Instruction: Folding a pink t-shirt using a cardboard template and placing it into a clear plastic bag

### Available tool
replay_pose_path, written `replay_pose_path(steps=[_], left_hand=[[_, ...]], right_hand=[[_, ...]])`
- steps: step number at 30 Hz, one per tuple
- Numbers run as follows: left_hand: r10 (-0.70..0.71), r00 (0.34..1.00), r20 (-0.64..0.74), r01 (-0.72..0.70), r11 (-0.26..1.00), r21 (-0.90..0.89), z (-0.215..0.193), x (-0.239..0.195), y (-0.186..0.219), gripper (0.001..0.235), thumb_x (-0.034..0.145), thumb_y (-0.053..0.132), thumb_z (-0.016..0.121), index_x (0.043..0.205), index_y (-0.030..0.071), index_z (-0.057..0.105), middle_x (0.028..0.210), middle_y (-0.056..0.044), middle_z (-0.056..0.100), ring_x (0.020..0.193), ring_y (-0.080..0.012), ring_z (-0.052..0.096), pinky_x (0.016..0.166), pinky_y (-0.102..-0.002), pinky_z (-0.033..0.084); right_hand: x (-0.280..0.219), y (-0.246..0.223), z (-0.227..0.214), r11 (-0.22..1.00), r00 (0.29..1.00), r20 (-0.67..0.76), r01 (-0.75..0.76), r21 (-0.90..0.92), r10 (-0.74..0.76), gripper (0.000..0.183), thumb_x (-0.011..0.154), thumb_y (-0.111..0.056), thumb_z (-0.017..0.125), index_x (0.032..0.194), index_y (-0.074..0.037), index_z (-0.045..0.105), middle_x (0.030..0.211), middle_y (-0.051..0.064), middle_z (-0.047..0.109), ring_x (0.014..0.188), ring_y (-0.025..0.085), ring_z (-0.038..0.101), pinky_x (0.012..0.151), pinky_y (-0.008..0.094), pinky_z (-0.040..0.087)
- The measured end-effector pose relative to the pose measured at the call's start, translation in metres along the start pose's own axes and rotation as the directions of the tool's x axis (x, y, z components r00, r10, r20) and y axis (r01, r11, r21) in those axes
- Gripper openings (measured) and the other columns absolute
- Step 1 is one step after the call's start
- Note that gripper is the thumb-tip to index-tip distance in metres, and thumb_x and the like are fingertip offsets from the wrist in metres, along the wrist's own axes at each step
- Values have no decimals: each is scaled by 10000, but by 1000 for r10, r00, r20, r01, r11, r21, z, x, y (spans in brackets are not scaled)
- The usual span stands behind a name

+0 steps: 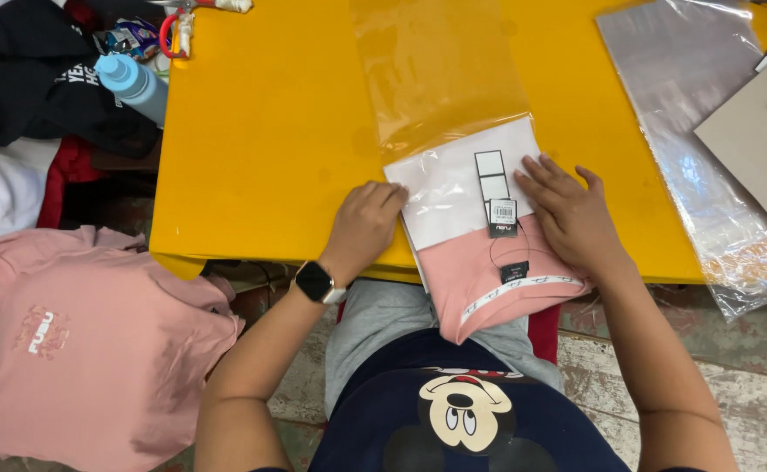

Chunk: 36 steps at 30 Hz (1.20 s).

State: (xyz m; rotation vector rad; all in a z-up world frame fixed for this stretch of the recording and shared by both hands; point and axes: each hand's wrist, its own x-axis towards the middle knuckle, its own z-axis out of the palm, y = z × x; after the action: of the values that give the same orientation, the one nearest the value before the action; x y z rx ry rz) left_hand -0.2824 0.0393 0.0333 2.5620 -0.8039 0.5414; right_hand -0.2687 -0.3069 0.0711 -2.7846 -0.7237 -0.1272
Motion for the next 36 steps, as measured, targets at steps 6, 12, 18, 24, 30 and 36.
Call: replay_pose_path(steps=[6,12,18,24,30,36], left_hand=[[-31,998,-53,32,999,16,-2,-14,13,242,1008,-27,535,1166,29,710,1031,-145,688,981,-269,689,842,-377,570],[-29,997,-68,26,999,-34,-16,-23,36,249,974,-60,576,1160,19,722,1035,-167,705,982,-296,701,849,-406,578],[23,982,-188,2,991,132,-15,5,-5,185,990,-28,610,1105,50,732,974,-117,683,932,-260,685,797,-382,563],[-25,992,-125,38,994,99,-17,15,-39,186,1021,19,568,992,90,738,900,-42,667,872,-190,662,765,-314,526],[-112,993,-41,112,994,-4,-11,-11,-27,177,1021,27,567,1000,85,732,897,-45,661,883,-206,654,753,-326,525],[-148,985,-86,146,989,-31,-8,-23,-9,151,999,-2,605,1036,61,737,928,-64,662,906,-217,649,737,-328,518]], right_hand=[[-10,-5,0,1000,997,81,4,-30,-1,446,1069,-226,435,1483,-225,601,1604,64,509,1524,247,409,1220,578,229],[-17,-5,-9,999,996,89,28,-41,-24,438,1068,-261,442,1473,-233,606,1584,72,536,1508,256,437,1206,596,261],[4,-13,-4,984,996,-39,67,-165,-74,390,1061,-221,522,1417,-238,679,1503,55,640,1458,242,522,1163,549,327],[27,-74,1,947,944,-69,321,-32,-322,564,951,-464,615,1462,-227,584,1514,85,583,1422,307,505,1031,550,376],[8,-77,26,942,936,105,336,17,-336,588,994,-586,513,1515,-314,500,1520,-36,552,1441,200,464,1099,503,339],[-11,-73,36,945,944,-68,319,-68,-323,461,1008,-592,522,1368,-326,630,1403,-102,646,1445,175,463,1131,524,146]])
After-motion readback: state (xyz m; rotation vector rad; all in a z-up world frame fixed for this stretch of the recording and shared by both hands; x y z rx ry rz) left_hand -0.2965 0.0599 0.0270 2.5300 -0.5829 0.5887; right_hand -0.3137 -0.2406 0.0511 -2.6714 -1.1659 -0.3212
